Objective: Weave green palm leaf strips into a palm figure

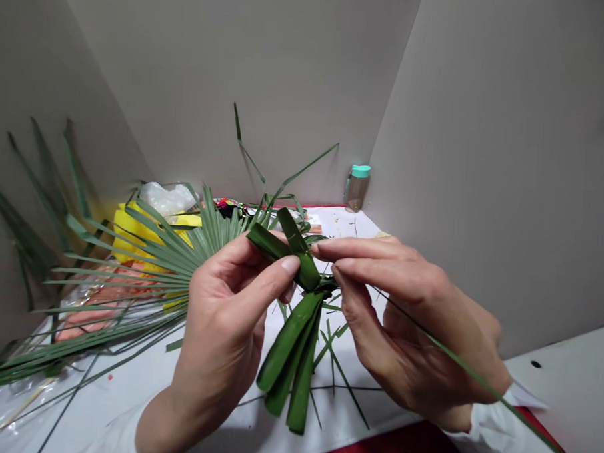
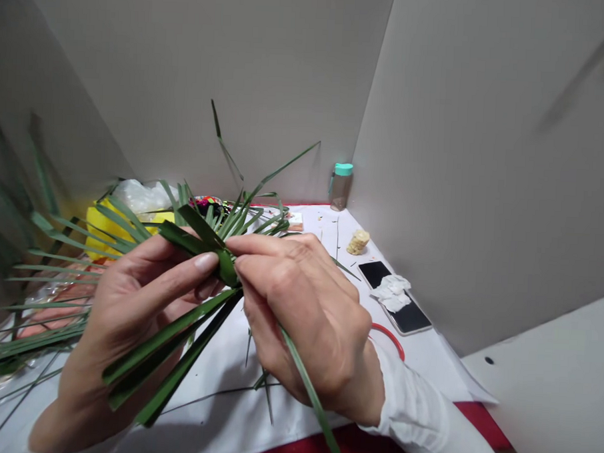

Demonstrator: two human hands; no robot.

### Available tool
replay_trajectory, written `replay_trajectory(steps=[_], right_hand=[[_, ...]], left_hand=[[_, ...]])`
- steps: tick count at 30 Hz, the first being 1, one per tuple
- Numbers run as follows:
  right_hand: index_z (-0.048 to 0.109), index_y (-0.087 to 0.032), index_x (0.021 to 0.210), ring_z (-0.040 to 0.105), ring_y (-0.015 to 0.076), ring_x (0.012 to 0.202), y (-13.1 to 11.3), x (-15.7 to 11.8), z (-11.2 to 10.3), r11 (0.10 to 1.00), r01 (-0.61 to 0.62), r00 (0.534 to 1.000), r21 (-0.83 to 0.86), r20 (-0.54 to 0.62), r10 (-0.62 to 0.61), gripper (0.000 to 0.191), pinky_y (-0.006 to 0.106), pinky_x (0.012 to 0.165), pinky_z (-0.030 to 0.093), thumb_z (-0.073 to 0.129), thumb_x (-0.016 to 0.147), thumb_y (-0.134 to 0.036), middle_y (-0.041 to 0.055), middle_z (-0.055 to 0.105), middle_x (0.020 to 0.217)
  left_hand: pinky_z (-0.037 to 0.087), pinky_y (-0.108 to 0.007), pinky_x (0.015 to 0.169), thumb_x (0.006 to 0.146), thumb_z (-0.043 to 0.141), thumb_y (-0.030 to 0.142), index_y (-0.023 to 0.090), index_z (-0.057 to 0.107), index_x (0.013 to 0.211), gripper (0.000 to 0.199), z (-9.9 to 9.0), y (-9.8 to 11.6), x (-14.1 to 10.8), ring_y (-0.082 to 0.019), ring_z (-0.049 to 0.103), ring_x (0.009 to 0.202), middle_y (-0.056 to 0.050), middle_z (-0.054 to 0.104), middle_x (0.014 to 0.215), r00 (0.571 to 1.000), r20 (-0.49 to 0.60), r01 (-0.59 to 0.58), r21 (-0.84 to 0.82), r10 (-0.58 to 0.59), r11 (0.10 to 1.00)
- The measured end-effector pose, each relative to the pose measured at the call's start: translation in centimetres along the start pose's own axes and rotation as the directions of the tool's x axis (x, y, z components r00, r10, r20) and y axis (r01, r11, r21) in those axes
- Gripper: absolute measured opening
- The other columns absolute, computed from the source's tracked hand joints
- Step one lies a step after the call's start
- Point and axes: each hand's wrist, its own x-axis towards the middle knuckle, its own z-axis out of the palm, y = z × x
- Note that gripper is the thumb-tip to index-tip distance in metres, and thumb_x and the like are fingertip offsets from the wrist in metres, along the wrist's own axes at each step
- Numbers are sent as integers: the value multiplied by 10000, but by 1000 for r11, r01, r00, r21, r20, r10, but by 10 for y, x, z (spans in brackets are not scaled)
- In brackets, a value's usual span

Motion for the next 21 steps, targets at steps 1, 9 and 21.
replay_trajectory(steps=[1,9,21], right_hand=[[689,-205,1177,739,273,1099,0,1,-1,1000,12,1000,-16,10,-12,495,444,982,621,688,758,59,85,777,1165],[627,-191,1110,749,222,1073,-4,13,-12,996,51,986,-72,164,-39,335,423,932,616,607,863,34,141,782,1134],[702,-198,1052,765,236,1025,-1,10,-6,1000,-6,997,-29,71,8,293,403,881,614,668,853,15,69,805,1061]], left_hand=[[573,-263,826,818,789,175,217,803,964,153,0,0,0,-184,709,912,-29,789,1009,1000,-2,0,1,0,1000],[580,-224,814,835,787,171,224,805,935,116,0,-2,1,-154,704,898,-3,784,966,1000,12,-23,-2,23,1000],[567,-213,793,861,796,219,295,810,951,119,-6,-10,-2,-139,668,880,33,748,930,984,-12,-176,106,178,979]])
